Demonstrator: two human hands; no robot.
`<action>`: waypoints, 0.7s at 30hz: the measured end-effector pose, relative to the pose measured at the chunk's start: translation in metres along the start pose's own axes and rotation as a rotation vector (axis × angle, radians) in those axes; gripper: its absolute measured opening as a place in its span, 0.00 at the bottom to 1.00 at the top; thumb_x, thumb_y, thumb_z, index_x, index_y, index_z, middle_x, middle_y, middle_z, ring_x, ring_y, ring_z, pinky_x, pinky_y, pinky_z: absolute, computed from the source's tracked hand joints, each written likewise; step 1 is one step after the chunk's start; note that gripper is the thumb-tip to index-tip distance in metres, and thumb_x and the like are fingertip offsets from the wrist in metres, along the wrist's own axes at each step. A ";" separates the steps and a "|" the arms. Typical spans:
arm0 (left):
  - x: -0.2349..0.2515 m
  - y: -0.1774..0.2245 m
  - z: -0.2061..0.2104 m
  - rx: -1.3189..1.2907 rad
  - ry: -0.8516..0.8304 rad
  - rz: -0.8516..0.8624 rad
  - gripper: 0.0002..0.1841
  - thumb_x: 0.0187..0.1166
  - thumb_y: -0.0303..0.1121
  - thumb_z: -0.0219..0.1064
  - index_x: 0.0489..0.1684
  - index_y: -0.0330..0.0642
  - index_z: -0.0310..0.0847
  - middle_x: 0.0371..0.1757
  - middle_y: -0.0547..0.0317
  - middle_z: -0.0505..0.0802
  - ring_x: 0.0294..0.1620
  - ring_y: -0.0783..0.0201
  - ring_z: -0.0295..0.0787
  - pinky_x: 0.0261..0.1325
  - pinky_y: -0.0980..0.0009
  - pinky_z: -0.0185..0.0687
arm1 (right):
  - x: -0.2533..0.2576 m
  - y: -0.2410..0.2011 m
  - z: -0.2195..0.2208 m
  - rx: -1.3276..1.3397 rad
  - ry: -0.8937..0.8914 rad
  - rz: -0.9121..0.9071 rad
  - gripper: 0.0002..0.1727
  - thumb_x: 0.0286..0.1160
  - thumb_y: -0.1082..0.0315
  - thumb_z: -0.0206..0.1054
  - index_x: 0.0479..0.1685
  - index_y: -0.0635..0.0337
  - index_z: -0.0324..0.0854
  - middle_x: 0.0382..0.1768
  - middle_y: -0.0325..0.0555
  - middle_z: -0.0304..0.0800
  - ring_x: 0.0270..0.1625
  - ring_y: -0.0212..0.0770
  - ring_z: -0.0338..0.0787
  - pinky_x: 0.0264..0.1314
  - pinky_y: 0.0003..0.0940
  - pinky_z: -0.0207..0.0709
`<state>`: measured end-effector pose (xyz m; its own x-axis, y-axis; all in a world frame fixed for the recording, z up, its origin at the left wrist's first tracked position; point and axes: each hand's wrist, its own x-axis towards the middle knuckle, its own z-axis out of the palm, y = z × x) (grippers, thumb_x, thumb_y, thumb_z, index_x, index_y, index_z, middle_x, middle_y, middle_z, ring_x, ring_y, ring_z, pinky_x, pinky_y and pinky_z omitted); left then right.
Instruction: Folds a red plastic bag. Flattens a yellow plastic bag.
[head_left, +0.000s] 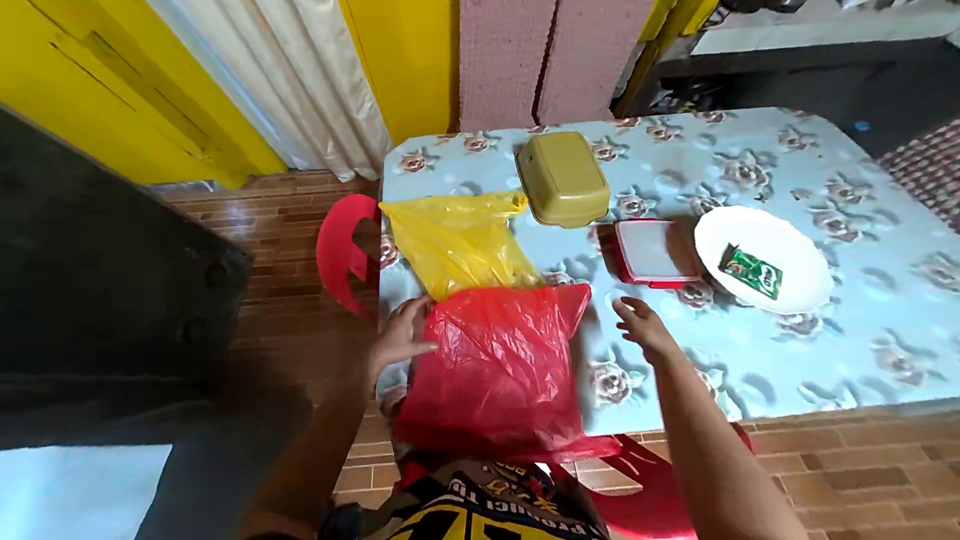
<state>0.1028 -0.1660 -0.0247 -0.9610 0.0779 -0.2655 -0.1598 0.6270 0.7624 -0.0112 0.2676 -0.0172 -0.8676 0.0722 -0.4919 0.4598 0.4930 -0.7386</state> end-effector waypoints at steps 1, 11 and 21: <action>0.011 0.004 0.005 0.024 -0.041 0.001 0.49 0.60 0.34 0.86 0.86 0.31 0.62 0.83 0.28 0.71 0.86 0.35 0.64 0.88 0.43 0.58 | 0.012 -0.006 0.016 0.070 0.032 0.055 0.42 0.87 0.47 0.60 0.90 0.67 0.52 0.78 0.75 0.70 0.73 0.68 0.79 0.70 0.62 0.74; -0.028 0.041 -0.001 0.229 -0.101 0.750 0.05 0.66 0.23 0.70 0.23 0.29 0.85 0.59 0.39 0.93 0.79 0.39 0.78 0.86 0.42 0.60 | 0.031 -0.022 -0.016 0.586 0.218 0.001 0.08 0.90 0.69 0.54 0.56 0.63 0.71 0.32 0.41 0.82 0.31 0.34 0.85 0.37 0.35 0.85; -0.052 0.102 -0.051 0.658 -0.393 0.379 0.23 0.84 0.48 0.65 0.43 0.30 0.88 0.54 0.38 0.92 0.76 0.36 0.77 0.86 0.31 0.40 | -0.027 -0.012 -0.095 0.297 0.313 -0.276 0.06 0.86 0.73 0.58 0.38 0.58 0.76 0.21 0.28 0.78 0.16 0.21 0.73 0.20 0.17 0.69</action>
<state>0.1252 -0.1453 0.0968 -0.7554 0.5600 -0.3403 0.4367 0.8174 0.3758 -0.0113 0.3420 0.0488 -0.9586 0.2522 -0.1320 0.1998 0.2658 -0.9431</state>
